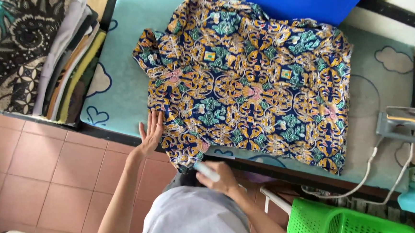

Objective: The person irons a patterned shirt on a table, using a spray bottle to moisten the fabric before smoothing it with an iron. They adjust the shirt's position multiple times to iron different sections, including the sleeves and body.

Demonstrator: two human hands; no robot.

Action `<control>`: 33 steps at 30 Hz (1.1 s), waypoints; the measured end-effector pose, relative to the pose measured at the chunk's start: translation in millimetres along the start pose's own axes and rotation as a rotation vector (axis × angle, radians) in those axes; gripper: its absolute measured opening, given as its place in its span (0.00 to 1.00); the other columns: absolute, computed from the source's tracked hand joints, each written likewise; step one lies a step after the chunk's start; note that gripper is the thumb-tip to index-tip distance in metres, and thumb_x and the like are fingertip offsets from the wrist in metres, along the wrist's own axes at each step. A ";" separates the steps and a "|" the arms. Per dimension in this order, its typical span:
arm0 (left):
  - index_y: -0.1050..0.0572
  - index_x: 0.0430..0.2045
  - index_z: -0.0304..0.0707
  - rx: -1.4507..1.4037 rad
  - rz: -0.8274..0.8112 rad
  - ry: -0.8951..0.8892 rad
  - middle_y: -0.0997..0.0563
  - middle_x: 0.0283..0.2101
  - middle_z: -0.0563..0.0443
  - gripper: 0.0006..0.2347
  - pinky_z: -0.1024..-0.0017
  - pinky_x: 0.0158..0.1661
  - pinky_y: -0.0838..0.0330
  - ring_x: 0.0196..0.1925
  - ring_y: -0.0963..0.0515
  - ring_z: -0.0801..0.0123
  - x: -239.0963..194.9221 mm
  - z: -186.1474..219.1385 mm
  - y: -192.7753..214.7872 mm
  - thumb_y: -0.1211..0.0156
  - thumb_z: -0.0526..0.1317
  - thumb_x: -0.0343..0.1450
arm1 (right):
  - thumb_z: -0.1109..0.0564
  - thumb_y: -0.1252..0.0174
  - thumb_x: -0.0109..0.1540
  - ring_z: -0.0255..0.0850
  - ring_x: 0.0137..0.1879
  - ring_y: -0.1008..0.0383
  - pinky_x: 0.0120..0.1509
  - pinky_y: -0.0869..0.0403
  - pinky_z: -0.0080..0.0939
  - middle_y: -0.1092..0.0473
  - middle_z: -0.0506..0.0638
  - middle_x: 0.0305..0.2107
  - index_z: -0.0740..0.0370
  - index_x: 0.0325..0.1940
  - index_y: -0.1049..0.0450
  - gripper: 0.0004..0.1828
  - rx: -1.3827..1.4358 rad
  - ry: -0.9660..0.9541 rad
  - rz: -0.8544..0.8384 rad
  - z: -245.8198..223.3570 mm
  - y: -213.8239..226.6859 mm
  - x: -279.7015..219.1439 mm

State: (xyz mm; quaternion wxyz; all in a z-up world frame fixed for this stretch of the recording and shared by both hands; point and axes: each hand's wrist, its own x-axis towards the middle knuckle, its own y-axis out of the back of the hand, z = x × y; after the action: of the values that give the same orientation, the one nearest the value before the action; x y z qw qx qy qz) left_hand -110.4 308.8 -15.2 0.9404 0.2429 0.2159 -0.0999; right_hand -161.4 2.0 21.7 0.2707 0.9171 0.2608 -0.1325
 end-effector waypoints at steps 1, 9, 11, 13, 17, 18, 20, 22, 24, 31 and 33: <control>0.70 0.79 0.63 0.001 0.002 -0.007 0.81 0.81 0.54 0.33 0.54 0.68 1.00 0.79 0.87 0.62 4.7 -9.7 -4.0 0.95 0.66 0.76 | 0.37 0.29 0.54 0.51 0.33 0.17 0.35 0.25 0.45 0.20 0.57 0.27 0.52 0.44 0.15 0.23 -0.002 0.004 0.005 5.7 7.9 8.7; 0.67 0.80 0.59 0.333 0.180 0.102 0.74 0.83 0.52 0.32 0.48 0.72 0.92 0.82 0.77 0.61 1.1 7.7 -26.3 0.69 0.62 0.81 | 0.43 0.32 0.64 0.42 0.22 0.21 0.26 0.26 0.39 0.20 0.64 0.34 0.60 0.61 0.21 0.27 0.325 -0.221 0.560 -15.1 157.3 26.0; 0.61 0.80 0.59 0.398 0.360 0.114 0.61 0.81 0.47 0.32 0.43 0.73 0.83 0.82 0.66 0.53 5.2 13.6 -45.3 0.66 0.63 0.80 | 0.42 0.33 0.62 0.40 0.19 0.23 0.26 0.29 0.37 0.24 0.56 0.22 0.57 0.40 0.21 0.16 0.288 -0.299 0.613 5.5 179.9 19.9; 0.55 0.80 0.58 0.452 0.542 0.124 0.48 0.80 0.43 0.32 0.37 0.75 0.74 0.82 0.56 0.45 18.4 23.8 -70.8 0.64 0.64 0.79 | 0.41 0.33 0.61 0.38 0.16 0.25 0.26 0.33 0.34 0.28 0.48 0.10 0.54 0.19 0.21 0.21 0.249 -0.377 0.666 13.2 205.4 8.0; 0.30 0.67 0.48 0.715 0.896 -0.279 0.31 0.70 0.31 0.26 0.40 0.69 0.42 0.77 0.38 0.38 73.8 77.4 -140.1 0.42 0.55 0.73 | 0.43 0.29 0.59 0.41 0.21 0.23 0.25 0.29 0.37 0.24 0.54 0.18 0.58 0.32 0.18 0.16 0.343 -0.349 0.849 27.5 275.9 -11.8; 0.25 0.62 0.51 0.775 0.861 -0.368 0.26 0.67 0.34 0.26 0.42 0.68 0.40 0.76 0.34 0.42 87.6 95.9 -161.6 0.37 0.56 0.69 | 0.41 0.28 0.59 0.41 0.24 0.22 0.27 0.29 0.37 0.25 0.53 0.18 0.55 0.40 0.17 0.17 0.316 -0.296 0.906 39.0 296.6 -15.9; 0.25 0.61 0.49 0.763 0.800 -0.533 0.26 0.66 0.35 0.26 0.43 0.68 0.39 0.76 0.35 0.40 107.6 141.9 -205.7 0.36 0.53 0.68 | 0.49 0.30 0.59 0.43 0.36 0.21 0.38 0.23 0.39 0.24 0.58 0.31 0.59 0.50 0.21 0.19 0.385 -0.112 1.006 57.4 345.0 -6.9; 0.25 0.61 0.46 0.747 0.754 -0.703 0.26 0.66 0.35 0.26 0.43 0.68 0.39 0.77 0.37 0.39 130.2 179.2 -254.0 0.35 0.50 0.67 | 0.57 0.32 0.60 0.44 0.49 0.21 0.48 0.18 0.41 0.23 0.62 0.44 0.63 0.61 0.24 0.25 0.447 0.097 1.100 82.1 398.3 8.6; 0.28 0.65 0.41 0.644 0.648 -0.901 0.30 0.68 0.30 0.29 0.40 0.71 0.44 0.75 0.38 0.32 143.9 207.9 -298.1 0.33 0.51 0.69 | 0.65 0.36 0.65 0.40 0.68 0.33 0.70 0.26 0.54 0.33 0.52 0.67 0.54 0.75 0.31 0.33 0.281 0.440 1.149 104.8 452.5 27.7; 0.55 0.79 0.54 0.981 0.544 -0.667 0.52 0.81 0.42 0.35 0.42 0.76 0.61 0.84 0.58 0.45 127.2 248.3 -338.2 0.73 0.67 0.77 | 0.57 0.31 0.57 0.37 0.44 0.18 0.51 0.20 0.38 0.20 0.48 0.40 0.56 0.61 0.23 0.27 0.220 0.352 1.493 161.6 580.7 127.7; 0.63 0.80 0.56 0.968 0.583 -0.671 0.62 0.82 0.45 0.37 0.46 0.77 0.68 0.84 0.65 0.51 127.4 251.0 -336.9 0.78 0.69 0.76 | 0.53 0.31 0.57 0.40 0.38 0.21 0.42 0.23 0.41 0.21 0.49 0.35 0.54 0.50 0.22 0.18 0.122 0.282 1.529 172.3 607.5 153.5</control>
State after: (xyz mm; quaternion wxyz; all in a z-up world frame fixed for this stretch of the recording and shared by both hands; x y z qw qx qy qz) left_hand -6.3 -117.7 -14.4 0.7298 0.6427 -0.2330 0.0028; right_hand 282.5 -468.9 81.4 0.2003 0.8636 -0.4197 0.1949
